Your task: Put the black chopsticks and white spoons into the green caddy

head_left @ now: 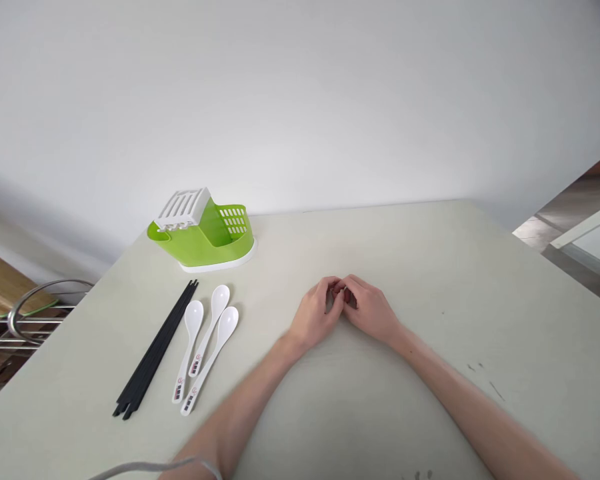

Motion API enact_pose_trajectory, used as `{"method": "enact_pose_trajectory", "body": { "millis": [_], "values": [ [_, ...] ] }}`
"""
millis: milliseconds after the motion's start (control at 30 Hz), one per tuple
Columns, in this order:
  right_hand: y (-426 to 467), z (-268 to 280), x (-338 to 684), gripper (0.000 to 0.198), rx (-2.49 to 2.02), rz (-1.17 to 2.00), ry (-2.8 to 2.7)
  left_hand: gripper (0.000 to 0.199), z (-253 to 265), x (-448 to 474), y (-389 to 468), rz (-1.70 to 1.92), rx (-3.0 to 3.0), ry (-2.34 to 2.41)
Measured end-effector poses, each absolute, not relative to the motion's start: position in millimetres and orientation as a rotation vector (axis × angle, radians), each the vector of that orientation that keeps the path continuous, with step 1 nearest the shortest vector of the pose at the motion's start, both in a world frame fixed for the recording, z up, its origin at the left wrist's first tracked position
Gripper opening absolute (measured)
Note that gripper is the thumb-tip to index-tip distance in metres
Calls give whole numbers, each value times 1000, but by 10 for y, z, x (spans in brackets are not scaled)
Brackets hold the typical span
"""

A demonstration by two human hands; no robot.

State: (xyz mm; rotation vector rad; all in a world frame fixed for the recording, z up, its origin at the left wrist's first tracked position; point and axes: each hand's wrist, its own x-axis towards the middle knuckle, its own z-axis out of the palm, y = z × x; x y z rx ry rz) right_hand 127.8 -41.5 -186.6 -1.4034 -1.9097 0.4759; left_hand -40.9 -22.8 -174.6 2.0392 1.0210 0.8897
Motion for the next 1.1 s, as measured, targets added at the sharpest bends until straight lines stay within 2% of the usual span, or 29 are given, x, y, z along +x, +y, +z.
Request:
{"method": "enact_pose_trajectory", "body": {
  "millis": [1100],
  "values": [
    [-355,-1962,1268,10,-1356,415,-1931,23,-1772,-417,-190,931,2006,1031]
  ]
}}
